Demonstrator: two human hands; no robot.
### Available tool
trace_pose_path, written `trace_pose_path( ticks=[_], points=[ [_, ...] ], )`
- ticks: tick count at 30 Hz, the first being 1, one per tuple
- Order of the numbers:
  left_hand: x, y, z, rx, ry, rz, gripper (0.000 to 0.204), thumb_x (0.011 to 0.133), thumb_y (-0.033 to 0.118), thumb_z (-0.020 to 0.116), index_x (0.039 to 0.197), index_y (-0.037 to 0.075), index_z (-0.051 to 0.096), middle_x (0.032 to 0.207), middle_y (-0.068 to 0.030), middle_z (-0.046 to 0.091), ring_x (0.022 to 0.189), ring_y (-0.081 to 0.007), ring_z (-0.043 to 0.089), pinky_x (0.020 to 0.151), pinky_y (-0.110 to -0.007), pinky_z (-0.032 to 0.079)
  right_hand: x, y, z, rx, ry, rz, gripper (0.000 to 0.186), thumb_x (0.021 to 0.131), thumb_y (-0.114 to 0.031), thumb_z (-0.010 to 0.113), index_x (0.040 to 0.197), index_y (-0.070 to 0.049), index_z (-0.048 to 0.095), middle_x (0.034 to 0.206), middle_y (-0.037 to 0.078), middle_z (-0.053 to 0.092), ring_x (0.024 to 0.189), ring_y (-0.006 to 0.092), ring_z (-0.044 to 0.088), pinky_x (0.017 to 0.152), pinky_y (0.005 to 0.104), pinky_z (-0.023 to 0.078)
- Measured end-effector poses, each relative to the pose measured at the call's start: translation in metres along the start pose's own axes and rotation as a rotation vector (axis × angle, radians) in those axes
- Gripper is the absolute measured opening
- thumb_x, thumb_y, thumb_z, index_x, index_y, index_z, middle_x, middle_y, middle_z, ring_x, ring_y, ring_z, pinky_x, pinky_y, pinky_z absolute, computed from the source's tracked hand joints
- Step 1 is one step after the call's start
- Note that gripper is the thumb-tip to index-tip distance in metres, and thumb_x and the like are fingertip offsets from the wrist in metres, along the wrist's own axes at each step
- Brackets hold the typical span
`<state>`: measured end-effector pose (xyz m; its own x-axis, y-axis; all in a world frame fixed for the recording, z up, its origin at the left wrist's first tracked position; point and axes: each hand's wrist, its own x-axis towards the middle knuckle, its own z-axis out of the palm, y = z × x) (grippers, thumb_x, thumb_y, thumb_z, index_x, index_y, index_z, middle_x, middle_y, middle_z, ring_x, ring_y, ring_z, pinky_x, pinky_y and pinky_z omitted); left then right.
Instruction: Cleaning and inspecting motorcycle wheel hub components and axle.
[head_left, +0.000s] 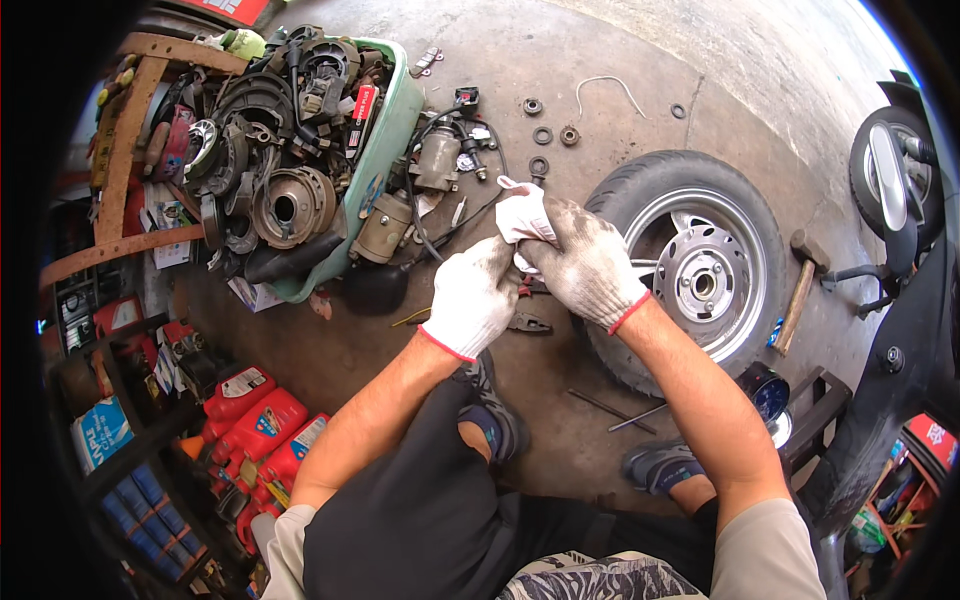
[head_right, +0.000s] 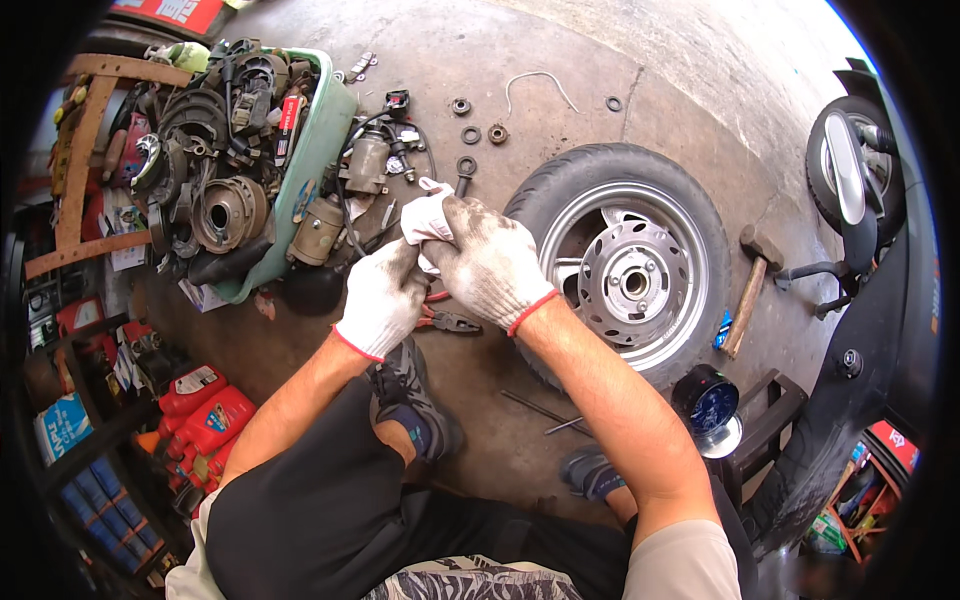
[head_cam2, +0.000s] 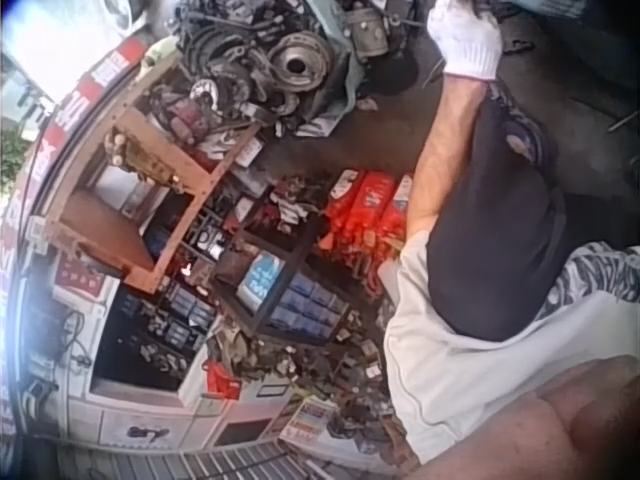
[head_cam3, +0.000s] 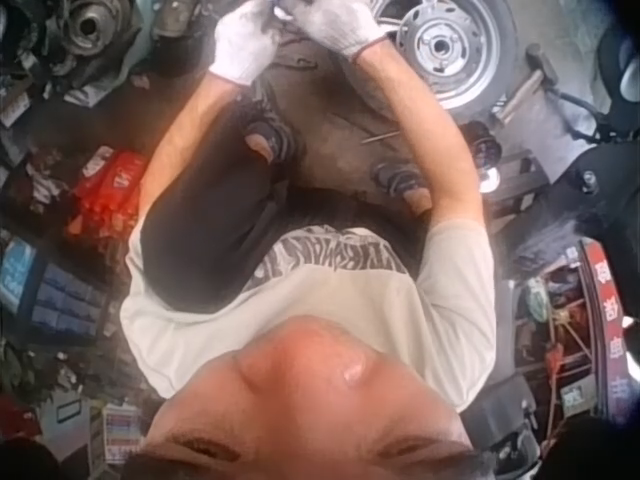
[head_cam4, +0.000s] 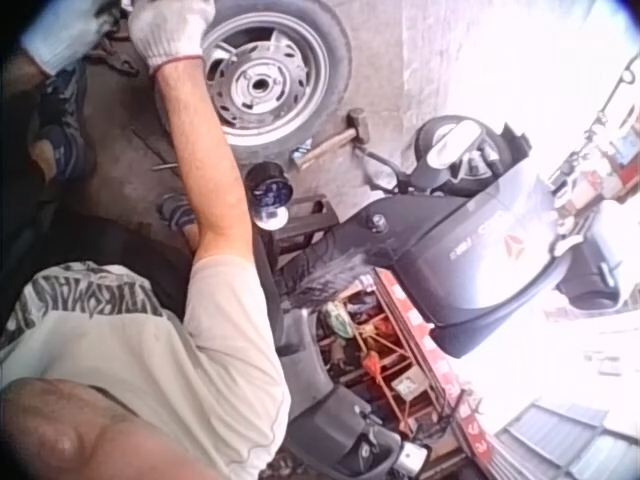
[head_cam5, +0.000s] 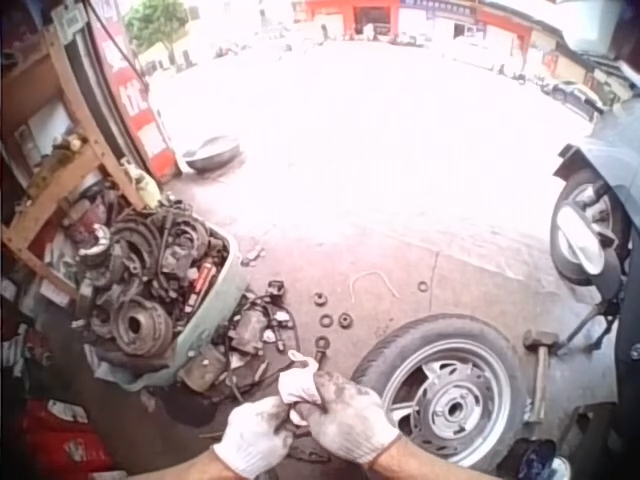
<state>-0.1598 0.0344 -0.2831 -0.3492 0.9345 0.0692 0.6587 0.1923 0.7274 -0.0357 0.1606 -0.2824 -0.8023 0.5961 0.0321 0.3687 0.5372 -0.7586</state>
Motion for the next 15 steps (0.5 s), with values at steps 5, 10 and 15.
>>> trace_pose_path(
  ticks=[5,10,15],
  points=[
    [-0.001,0.004,-0.003,0.056,-0.039,-0.071,0.023,0.082,-0.002,0.064,0.104,0.001,0.066,0.085,-0.0185,0.067,0.079,-0.0373,0.067,0.069,-0.039,0.054,0.004,-0.002,0.009,-0.119,0.042,-0.017,0.035,0.09,-0.028,0.061,0.116,-0.005,0.057,0.096,0.018,0.069,0.086,0.0369,0.068,0.075,0.0484,0.054],
    [0.003,0.021,0.003,0.064,-0.08,-0.056,0.019,0.087,0.005,0.065,0.106,0.001,0.066,0.085,-0.0192,0.067,0.078,-0.0372,0.068,0.068,-0.039,0.054,0.011,0.037,0.021,-0.122,0.088,-0.037,0.024,0.092,-0.02,0.058,0.109,-0.006,0.067,0.101,0.021,0.068,0.087,0.0372,0.068,0.077,0.0475,0.053],
    [0.0,0.015,-0.002,-0.01,-0.1,-0.145,0.021,0.092,0.012,0.064,0.109,0.001,0.066,0.085,-0.0193,0.068,0.079,-0.0363,0.069,0.068,-0.039,0.053,0.014,0.028,-0.004,0.824,0.154,0.524,0.036,0.095,-0.026,0.058,0.118,0.002,0.062,0.094,0.028,0.068,0.096,0.0427,0.066,0.087,0.0467,0.052]
  ],
)
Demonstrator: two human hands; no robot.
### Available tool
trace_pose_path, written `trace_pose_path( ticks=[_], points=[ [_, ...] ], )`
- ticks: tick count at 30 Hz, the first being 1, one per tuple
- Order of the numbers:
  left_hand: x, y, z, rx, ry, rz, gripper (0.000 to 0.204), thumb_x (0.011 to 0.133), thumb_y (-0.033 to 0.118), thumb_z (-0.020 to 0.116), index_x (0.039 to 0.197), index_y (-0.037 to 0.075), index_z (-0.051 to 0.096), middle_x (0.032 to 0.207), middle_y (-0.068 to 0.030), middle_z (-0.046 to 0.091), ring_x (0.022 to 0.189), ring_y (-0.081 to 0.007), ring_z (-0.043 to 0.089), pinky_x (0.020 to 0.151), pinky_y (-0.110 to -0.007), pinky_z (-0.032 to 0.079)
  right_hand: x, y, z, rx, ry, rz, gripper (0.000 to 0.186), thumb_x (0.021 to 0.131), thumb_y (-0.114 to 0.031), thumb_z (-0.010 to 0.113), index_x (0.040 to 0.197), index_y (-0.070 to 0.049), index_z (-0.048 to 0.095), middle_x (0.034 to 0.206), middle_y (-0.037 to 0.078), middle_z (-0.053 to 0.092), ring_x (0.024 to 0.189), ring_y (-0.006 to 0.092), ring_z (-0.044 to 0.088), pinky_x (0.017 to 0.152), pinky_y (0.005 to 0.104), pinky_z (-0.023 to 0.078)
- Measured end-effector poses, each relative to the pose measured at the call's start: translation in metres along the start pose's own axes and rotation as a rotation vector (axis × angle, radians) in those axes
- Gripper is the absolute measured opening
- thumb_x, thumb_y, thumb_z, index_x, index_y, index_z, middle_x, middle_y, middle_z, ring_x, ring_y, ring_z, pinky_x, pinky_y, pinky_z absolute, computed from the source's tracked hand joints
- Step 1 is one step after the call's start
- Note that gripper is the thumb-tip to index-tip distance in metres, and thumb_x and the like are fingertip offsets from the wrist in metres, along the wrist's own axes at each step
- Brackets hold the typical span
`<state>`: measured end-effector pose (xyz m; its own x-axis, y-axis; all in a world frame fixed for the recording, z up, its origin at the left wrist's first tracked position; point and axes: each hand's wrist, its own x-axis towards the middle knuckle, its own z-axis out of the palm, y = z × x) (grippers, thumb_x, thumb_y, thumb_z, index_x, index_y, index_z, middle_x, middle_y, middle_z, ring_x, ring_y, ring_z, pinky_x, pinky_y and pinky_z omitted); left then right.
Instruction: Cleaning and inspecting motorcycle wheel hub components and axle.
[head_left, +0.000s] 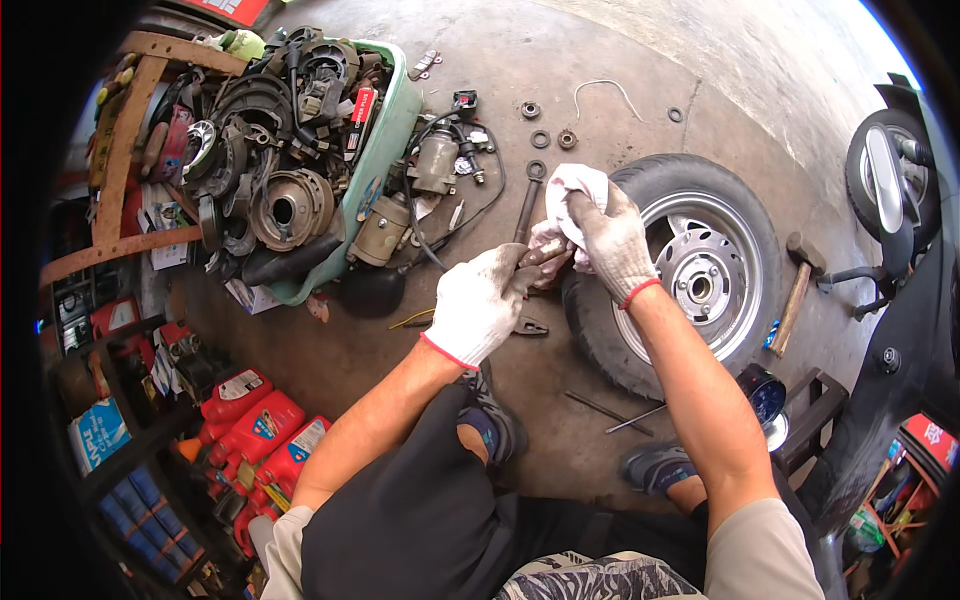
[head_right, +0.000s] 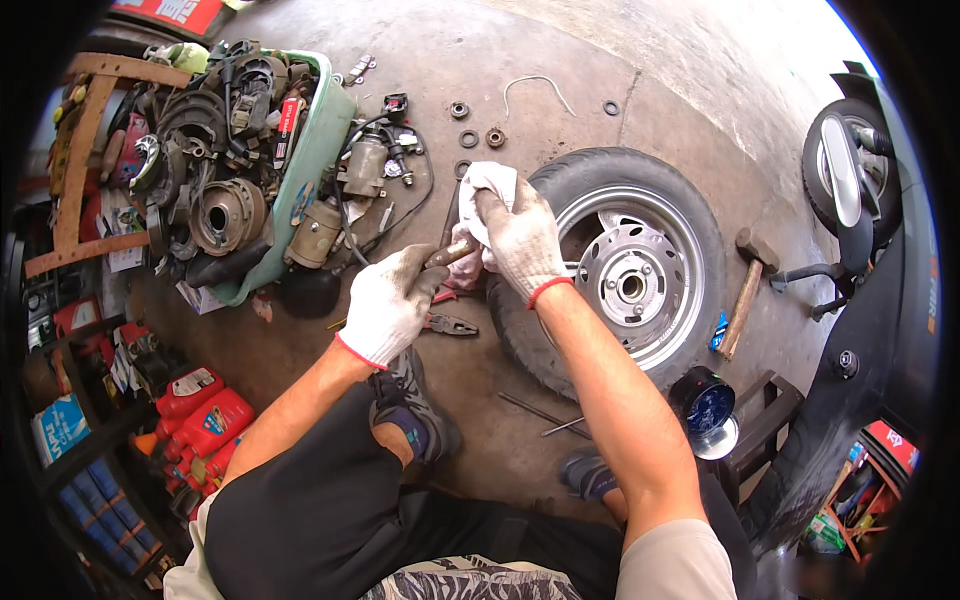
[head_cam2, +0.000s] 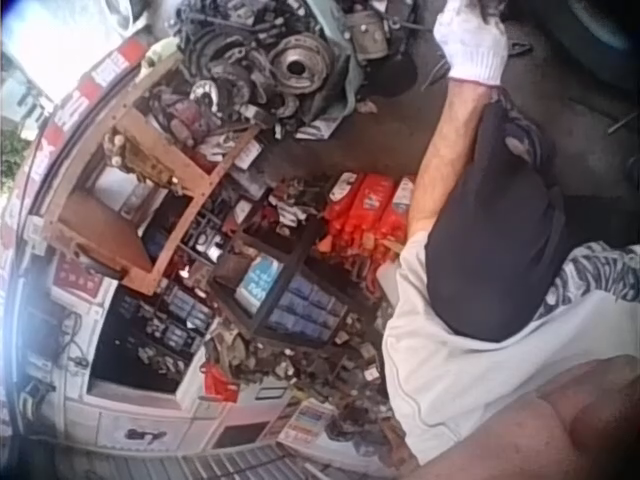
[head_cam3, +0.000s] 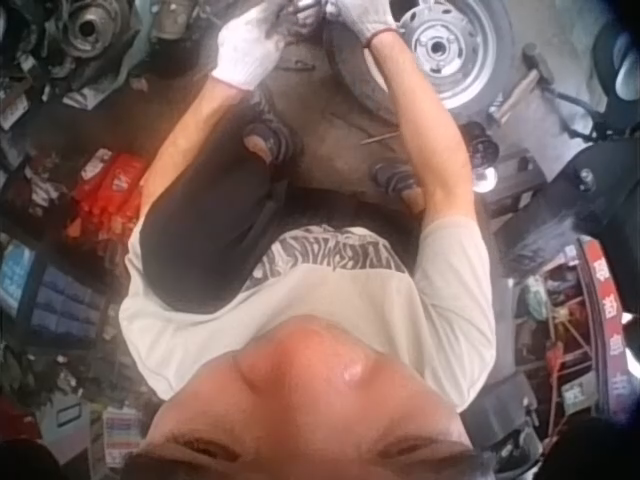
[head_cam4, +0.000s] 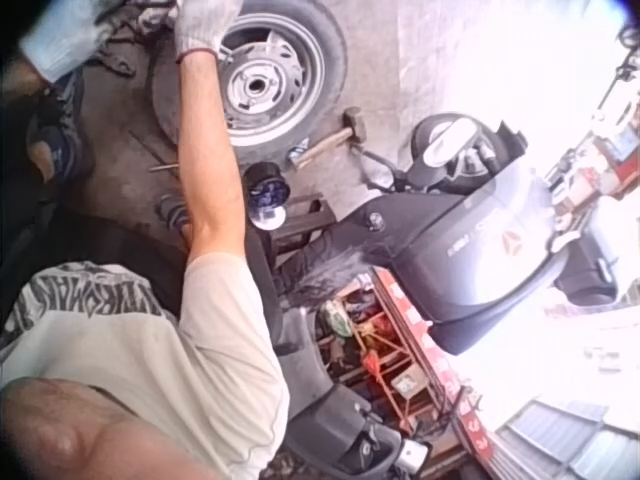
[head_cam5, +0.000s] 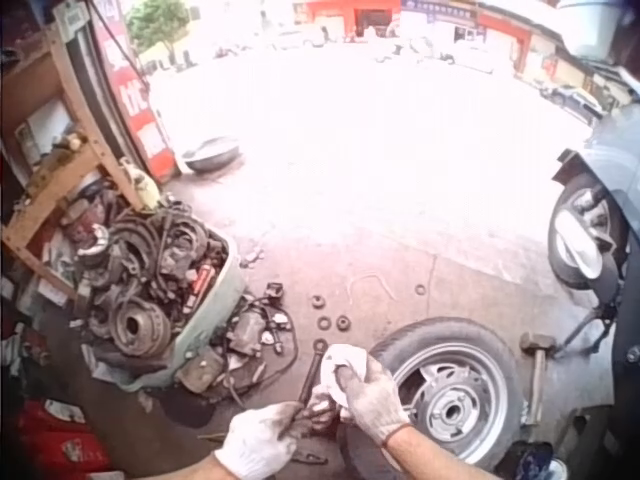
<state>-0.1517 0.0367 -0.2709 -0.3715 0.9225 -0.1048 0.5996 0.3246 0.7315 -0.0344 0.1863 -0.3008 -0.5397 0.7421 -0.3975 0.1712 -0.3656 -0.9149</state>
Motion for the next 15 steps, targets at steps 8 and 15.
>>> trace_pose_path(
  ticks=[8,15],
  points=[
    [0.001,-0.01,0.005,0.001,0.044,0.078,0.02,0.082,0.006,0.064,0.102,0.001,0.064,0.081,-0.0198,0.065,0.072,-0.0399,0.065,0.062,-0.044,0.052,-0.027,0.0,0.014,-0.83,-0.134,-0.602,0.033,0.089,-0.025,0.064,0.116,-0.006,0.06,0.104,0.02,0.066,0.099,0.0396,0.066,0.083,0.0487,0.052],
    [-0.002,-0.011,0.009,0.129,0.11,0.178,0.026,0.08,0.003,0.066,0.106,0.001,0.064,0.082,-0.0166,0.067,0.07,-0.0375,0.066,0.062,-0.042,0.054,-0.013,-0.016,0.03,-0.957,-0.147,-0.276,0.029,0.092,-0.026,0.06,0.108,-0.002,0.061,0.095,0.024,0.067,0.09,0.0377,0.067,0.078,0.0495,0.052]
  ],
)
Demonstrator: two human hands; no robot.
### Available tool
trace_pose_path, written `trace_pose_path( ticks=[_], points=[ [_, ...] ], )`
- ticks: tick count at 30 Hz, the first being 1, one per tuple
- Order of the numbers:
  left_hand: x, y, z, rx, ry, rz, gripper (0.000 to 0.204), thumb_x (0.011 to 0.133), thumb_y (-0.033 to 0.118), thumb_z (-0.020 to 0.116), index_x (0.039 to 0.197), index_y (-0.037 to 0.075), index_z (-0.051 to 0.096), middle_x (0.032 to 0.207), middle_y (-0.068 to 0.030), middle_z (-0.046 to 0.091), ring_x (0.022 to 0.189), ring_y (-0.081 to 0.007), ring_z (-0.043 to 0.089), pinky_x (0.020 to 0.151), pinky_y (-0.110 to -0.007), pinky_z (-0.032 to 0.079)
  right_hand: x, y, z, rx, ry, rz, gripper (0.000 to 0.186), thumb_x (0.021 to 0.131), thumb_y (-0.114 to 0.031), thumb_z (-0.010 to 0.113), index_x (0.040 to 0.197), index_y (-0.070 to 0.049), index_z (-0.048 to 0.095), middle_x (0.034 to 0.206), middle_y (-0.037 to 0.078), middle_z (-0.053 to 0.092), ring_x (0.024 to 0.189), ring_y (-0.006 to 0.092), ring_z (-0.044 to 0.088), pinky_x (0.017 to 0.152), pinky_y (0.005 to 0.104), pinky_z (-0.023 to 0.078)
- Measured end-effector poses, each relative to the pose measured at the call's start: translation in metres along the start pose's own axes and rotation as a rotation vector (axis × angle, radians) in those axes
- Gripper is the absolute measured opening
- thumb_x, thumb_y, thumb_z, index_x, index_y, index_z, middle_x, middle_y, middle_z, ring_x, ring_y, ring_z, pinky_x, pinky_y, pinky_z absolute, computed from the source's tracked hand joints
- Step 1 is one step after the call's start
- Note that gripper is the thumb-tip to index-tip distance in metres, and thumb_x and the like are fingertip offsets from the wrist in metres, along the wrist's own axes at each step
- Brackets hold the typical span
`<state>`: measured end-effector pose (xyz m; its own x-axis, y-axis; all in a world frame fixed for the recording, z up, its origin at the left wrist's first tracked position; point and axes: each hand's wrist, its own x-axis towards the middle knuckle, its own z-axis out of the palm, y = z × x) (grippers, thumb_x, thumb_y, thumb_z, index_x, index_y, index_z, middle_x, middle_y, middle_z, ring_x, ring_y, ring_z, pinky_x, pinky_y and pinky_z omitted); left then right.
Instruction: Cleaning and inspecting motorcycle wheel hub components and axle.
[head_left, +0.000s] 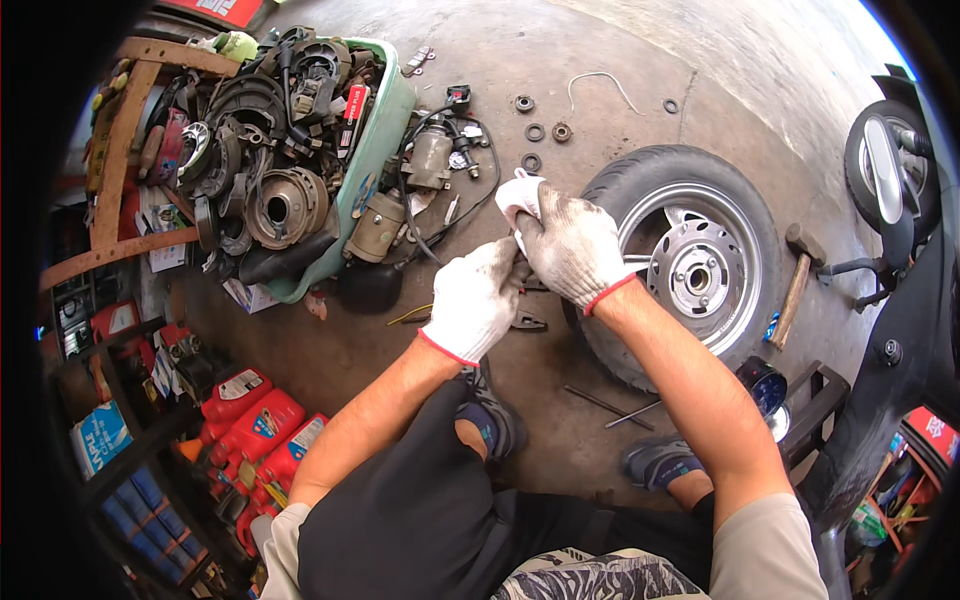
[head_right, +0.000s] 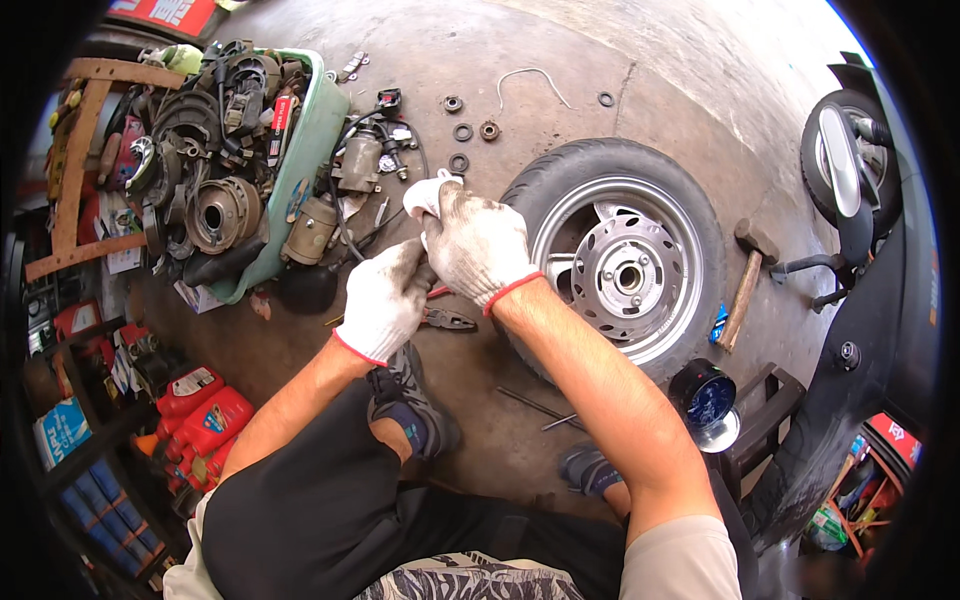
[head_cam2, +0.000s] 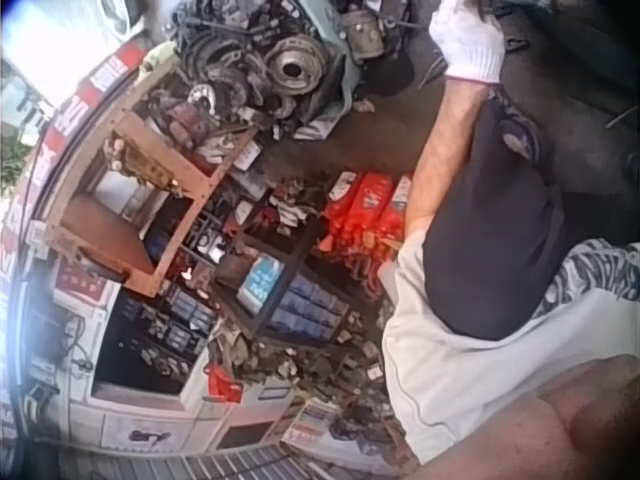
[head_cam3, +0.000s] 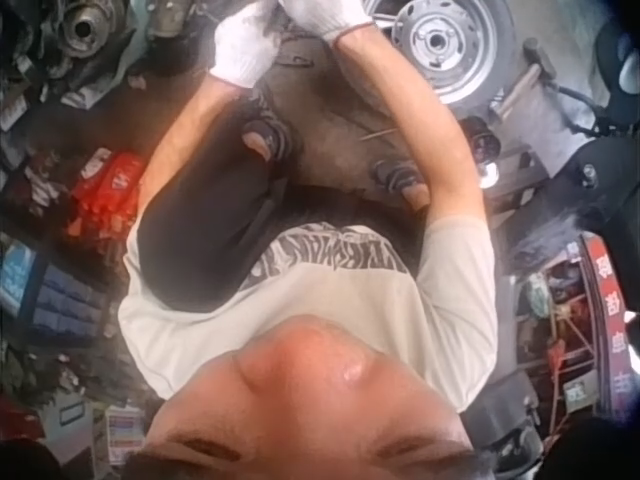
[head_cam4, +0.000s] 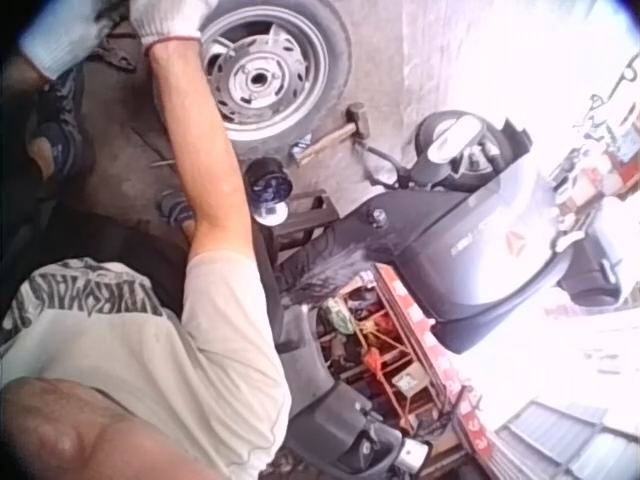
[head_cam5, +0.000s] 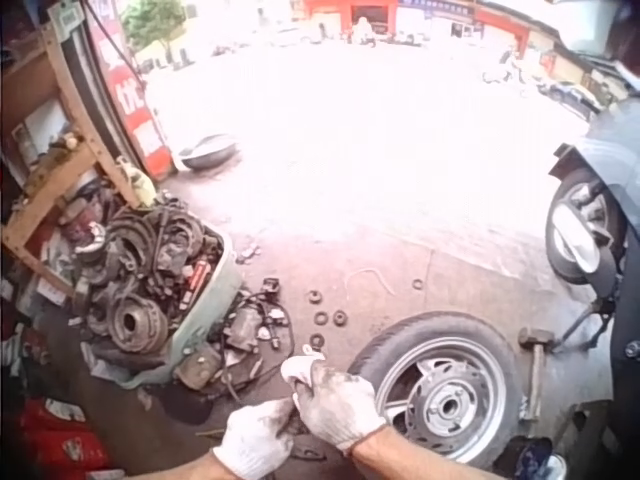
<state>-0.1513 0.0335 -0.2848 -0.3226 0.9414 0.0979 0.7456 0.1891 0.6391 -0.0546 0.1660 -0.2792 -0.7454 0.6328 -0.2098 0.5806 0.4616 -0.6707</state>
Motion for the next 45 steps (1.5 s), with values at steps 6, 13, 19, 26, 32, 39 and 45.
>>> trace_pose_path(
  ticks=[6,13,19,26,32,39,45],
  points=[
    [0.002,0.004,-0.001,-0.046,-0.031,-0.102,0.021,0.09,0.007,0.065,0.11,0.001,0.066,0.09,-0.0174,0.07,0.079,-0.03,0.071,0.069,-0.037,0.055,0.012,0.034,0.0,0.281,0.178,0.043,0.03,0.093,-0.026,0.059,0.108,-0.001,0.066,0.098,0.022,0.071,0.098,0.0402,0.066,0.086,0.0458,0.051],
    [0.004,0.002,-0.015,-0.144,-0.055,-0.199,0.021,0.09,0.013,0.064,0.109,0.003,0.064,0.088,-0.019,0.068,0.074,-0.0358,0.069,0.064,-0.041,0.053,-0.015,0.018,-0.039,0.256,-0.072,-0.106,0.03,0.09,-0.021,0.067,0.114,-0.003,0.066,0.109,0.022,0.066,0.098,0.036,0.066,0.083,0.0452,0.054],
    [0.009,-0.006,-0.01,-0.302,-0.193,-0.343,0.023,0.094,0.02,0.062,0.108,0.001,0.063,0.086,-0.0233,0.066,0.082,-0.0401,0.067,0.071,-0.046,0.051,-0.018,0.029,0.006,0.081,0.146,-0.285,0.04,0.084,-0.017,0.069,0.122,-0.007,0.06,0.112,0.019,0.065,0.102,0.0376,0.064,0.086,0.0455,0.052],
    [0.011,0.012,-0.018,-0.267,-0.234,-0.318,0.025,0.093,0.013,0.059,0.114,-0.002,0.063,0.091,-0.0201,0.07,0.08,-0.03,0.07,0.075,-0.038,0.053,-0.004,0.021,-0.002,0.76,0.24,0.142,0.022,0.093,-0.009,0.059,0.112,0.0,0.065,0.085,0.011,0.07,0.074,0.0215,0.065,0.065,0.0339,0.052],
    [0.006,0.007,-0.022,-0.201,-0.218,-0.395,0.028,0.09,0.013,0.063,0.114,-0.002,0.063,0.09,-0.0196,0.07,0.079,-0.0264,0.07,0.072,-0.035,0.054,-0.006,0.024,-0.027,0.797,-0.183,0.286,0.041,0.094,-0.022,0.064,0.127,0.0,0.057,0.096,0.015,0.072,0.084,0.0233,0.071,0.066,0.033,0.054],
    [0.008,-0.002,-0.008,-0.187,-0.07,-0.21,0.022,0.085,0.013,0.067,0.102,0.0,0.061,0.082,-0.0232,0.066,0.079,-0.041,0.067,0.069,-0.046,0.052,-0.016,0.011,0.005,0.185,0.087,-0.163,0.035,0.087,-0.023,0.068,0.117,-0.005,0.063,0.113,0.021,0.065,0.1,0.0379,0.066,0.087,0.0477,0.051],
    [0.011,0.018,-0.009,-0.138,-0.17,-0.293,0.029,0.087,0.02,0.07,0.107,0.0,0.065,0.092,-0.0196,0.071,0.083,-0.0308,0.072,0.074,-0.038,0.055,0.007,0.042,0.028,0.224,0.329,-0.202,0.024,0.094,-0.02,0.059,0.107,-0.001,0.067,0.091,0.019,0.069,0.082,0.0337,0.07,0.073,0.0444,0.055]
  ],
)
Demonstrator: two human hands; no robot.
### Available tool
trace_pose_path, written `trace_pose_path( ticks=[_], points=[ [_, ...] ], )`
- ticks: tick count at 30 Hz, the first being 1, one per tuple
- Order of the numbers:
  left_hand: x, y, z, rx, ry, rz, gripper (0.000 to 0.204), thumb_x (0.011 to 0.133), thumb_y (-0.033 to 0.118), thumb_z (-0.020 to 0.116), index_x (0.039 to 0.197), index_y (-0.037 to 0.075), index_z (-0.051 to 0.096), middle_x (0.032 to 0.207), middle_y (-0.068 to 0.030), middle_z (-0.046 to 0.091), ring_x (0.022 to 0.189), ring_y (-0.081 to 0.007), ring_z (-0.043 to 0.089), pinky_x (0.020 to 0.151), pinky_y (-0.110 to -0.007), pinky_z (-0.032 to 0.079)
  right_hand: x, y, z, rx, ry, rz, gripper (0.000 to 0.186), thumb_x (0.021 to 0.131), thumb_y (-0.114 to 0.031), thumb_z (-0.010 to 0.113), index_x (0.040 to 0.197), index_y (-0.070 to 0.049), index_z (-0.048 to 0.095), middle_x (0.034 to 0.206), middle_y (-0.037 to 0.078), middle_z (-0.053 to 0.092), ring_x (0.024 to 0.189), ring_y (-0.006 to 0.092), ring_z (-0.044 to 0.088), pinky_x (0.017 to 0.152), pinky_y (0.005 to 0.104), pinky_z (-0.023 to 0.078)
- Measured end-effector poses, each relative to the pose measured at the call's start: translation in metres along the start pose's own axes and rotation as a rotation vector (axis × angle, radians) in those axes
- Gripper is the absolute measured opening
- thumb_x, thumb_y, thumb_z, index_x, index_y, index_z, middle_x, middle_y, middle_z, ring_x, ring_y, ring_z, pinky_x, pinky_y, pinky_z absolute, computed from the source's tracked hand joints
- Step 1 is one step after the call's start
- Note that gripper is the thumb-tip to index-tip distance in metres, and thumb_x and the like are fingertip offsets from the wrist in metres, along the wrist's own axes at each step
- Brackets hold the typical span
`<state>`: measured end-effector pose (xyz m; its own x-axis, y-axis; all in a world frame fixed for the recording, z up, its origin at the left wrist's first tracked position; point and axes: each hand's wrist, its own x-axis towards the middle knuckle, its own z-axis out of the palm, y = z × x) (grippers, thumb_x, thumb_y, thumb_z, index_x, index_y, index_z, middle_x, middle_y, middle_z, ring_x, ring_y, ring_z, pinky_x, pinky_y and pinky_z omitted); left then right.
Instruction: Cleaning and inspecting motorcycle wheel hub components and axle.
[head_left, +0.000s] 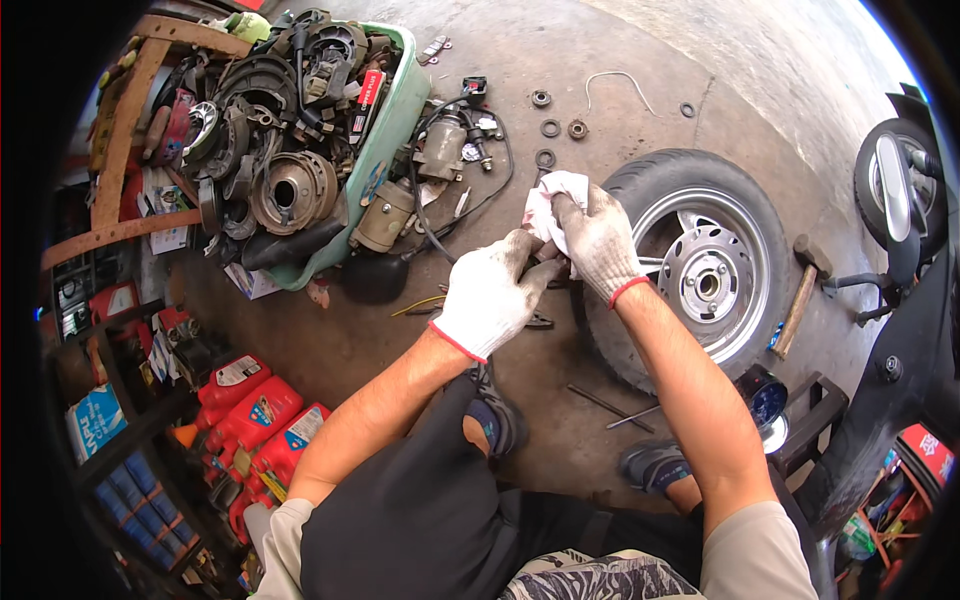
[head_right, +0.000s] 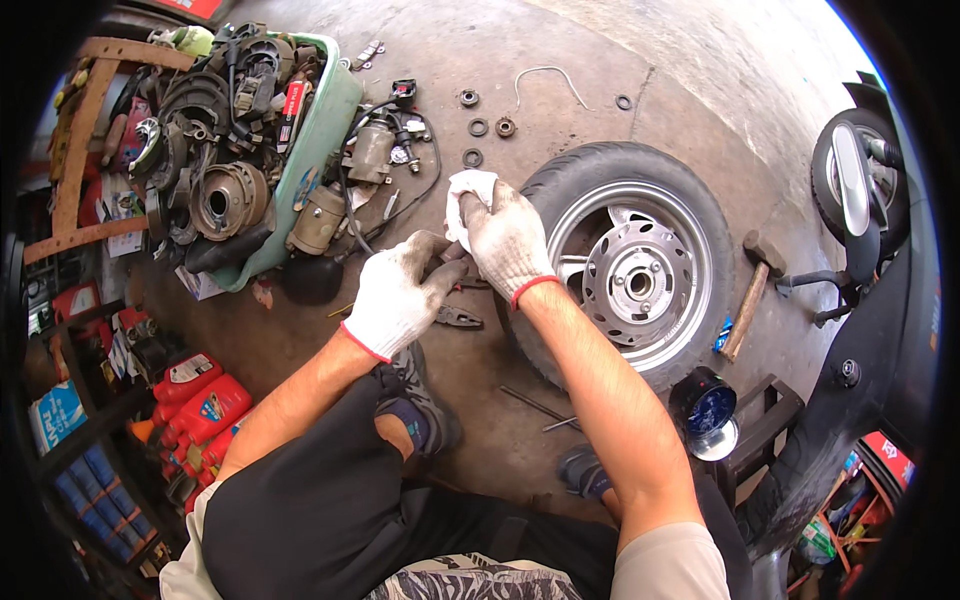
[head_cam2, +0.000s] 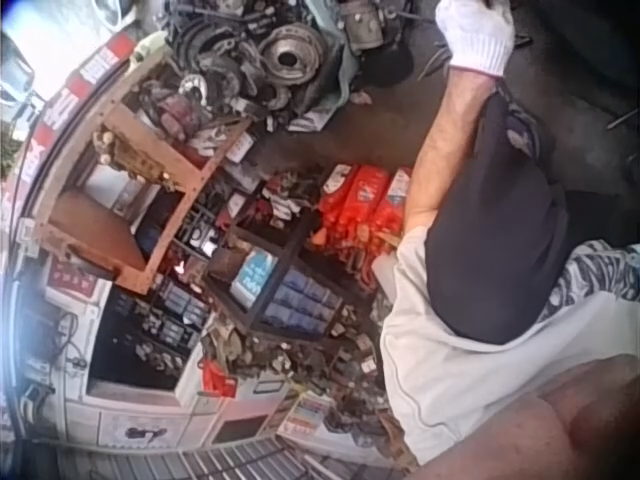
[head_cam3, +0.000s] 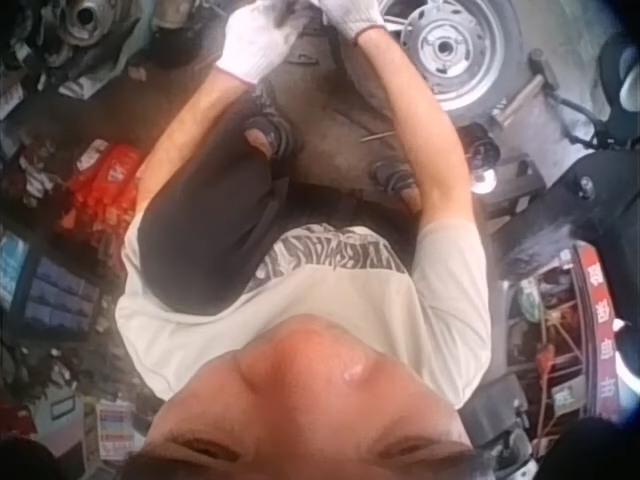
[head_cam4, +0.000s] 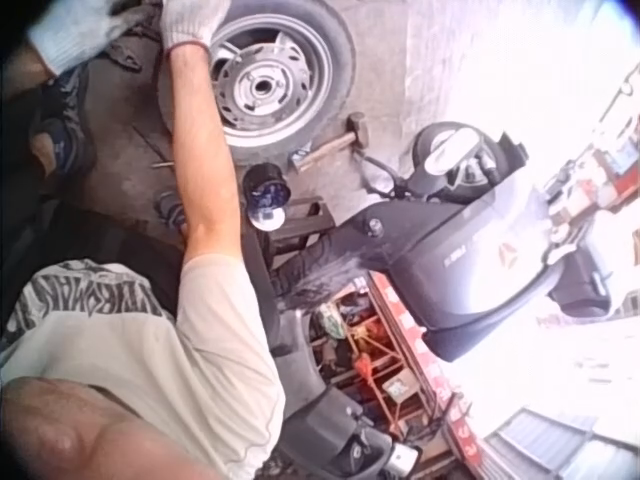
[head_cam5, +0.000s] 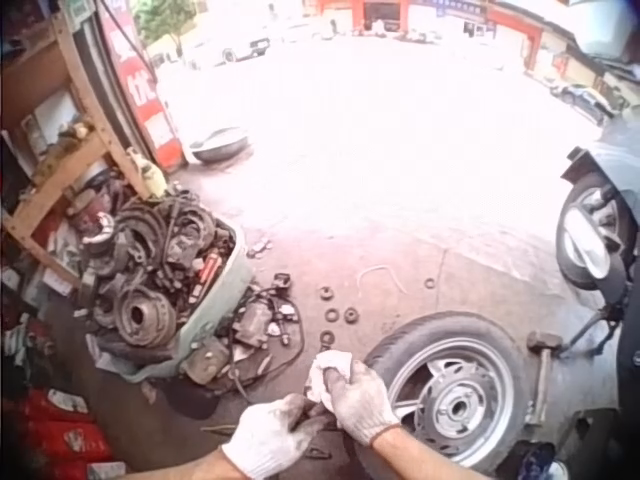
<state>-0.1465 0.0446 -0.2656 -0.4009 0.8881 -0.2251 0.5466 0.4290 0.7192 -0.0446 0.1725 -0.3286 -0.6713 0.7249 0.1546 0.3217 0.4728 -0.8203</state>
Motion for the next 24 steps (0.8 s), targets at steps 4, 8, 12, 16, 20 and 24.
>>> trace_pose_path(
  ticks=[4,8,12,16,20,24],
  points=[
    [-0.002,-0.004,-0.006,-0.017,0.032,-0.044,0.026,0.086,0.019,0.072,0.102,0.0,0.065,0.087,-0.0194,0.07,0.079,-0.0318,0.071,0.072,-0.038,0.054,0.006,-0.021,-0.025,0.715,-0.032,0.645,0.031,0.095,-0.024,0.059,0.112,0.001,0.064,0.087,0.018,0.071,0.077,0.0237,0.07,0.069,0.0367,0.055],
    [-0.002,-0.011,-0.008,-0.039,0.039,-0.023,0.025,0.085,0.018,0.072,0.101,0.0,0.065,0.082,-0.0188,0.07,0.078,-0.0316,0.071,0.07,-0.038,0.054,-0.013,-0.027,-0.023,-0.051,-0.244,0.028,0.045,0.09,-0.029,0.067,0.127,-0.006,0.058,0.118,0.026,0.063,0.103,0.0354,0.067,0.082,0.0481,0.055],
    [-0.002,-0.002,-0.004,0.017,0.044,0.081,0.023,0.085,0.015,0.071,0.102,0.001,0.064,0.085,-0.019,0.069,0.079,-0.0322,0.071,0.07,-0.038,0.054,-0.009,-0.003,-0.009,-0.225,-0.104,-0.221,0.036,0.088,-0.022,0.069,0.119,-0.005,0.064,0.112,0.023,0.066,0.095,0.0331,0.069,0.076,0.0433,0.056],
    [-0.002,-0.001,-0.009,-0.005,-0.004,0.05,0.024,0.086,0.013,0.069,0.106,0.001,0.064,0.09,-0.0205,0.069,0.085,-0.0328,0.07,0.074,-0.037,0.054,0.01,-0.017,-0.015,0.469,-0.136,0.533,0.02,0.095,-0.015,0.06,0.109,-0.002,0.069,0.086,0.013,0.07,0.071,0.0211,0.069,0.058,0.0334,0.054],
    [-0.001,-0.016,-0.007,-0.125,0.078,0.054,0.023,0.086,0.017,0.071,0.103,0.003,0.063,0.084,-0.0183,0.067,0.079,-0.0353,0.068,0.07,-0.041,0.053,0.011,-0.013,-0.045,0.718,-0.105,0.661,0.025,0.101,-0.019,0.056,0.112,0.002,0.065,0.078,0.008,0.069,0.057,0.0136,0.065,0.046,0.0281,0.049],
    [0.003,-0.009,-0.015,-0.152,-0.032,-0.032,0.023,0.089,0.006,0.067,0.11,-0.002,0.062,0.096,-0.0131,0.072,0.086,-0.0169,0.069,0.08,-0.029,0.054,-0.001,-0.022,-0.035,0.349,-0.427,0.353,0.033,0.1,-0.032,0.058,0.115,-0.004,0.063,0.091,0.012,0.072,0.057,0.0119,0.063,0.051,0.0268,0.049]
  ],
)
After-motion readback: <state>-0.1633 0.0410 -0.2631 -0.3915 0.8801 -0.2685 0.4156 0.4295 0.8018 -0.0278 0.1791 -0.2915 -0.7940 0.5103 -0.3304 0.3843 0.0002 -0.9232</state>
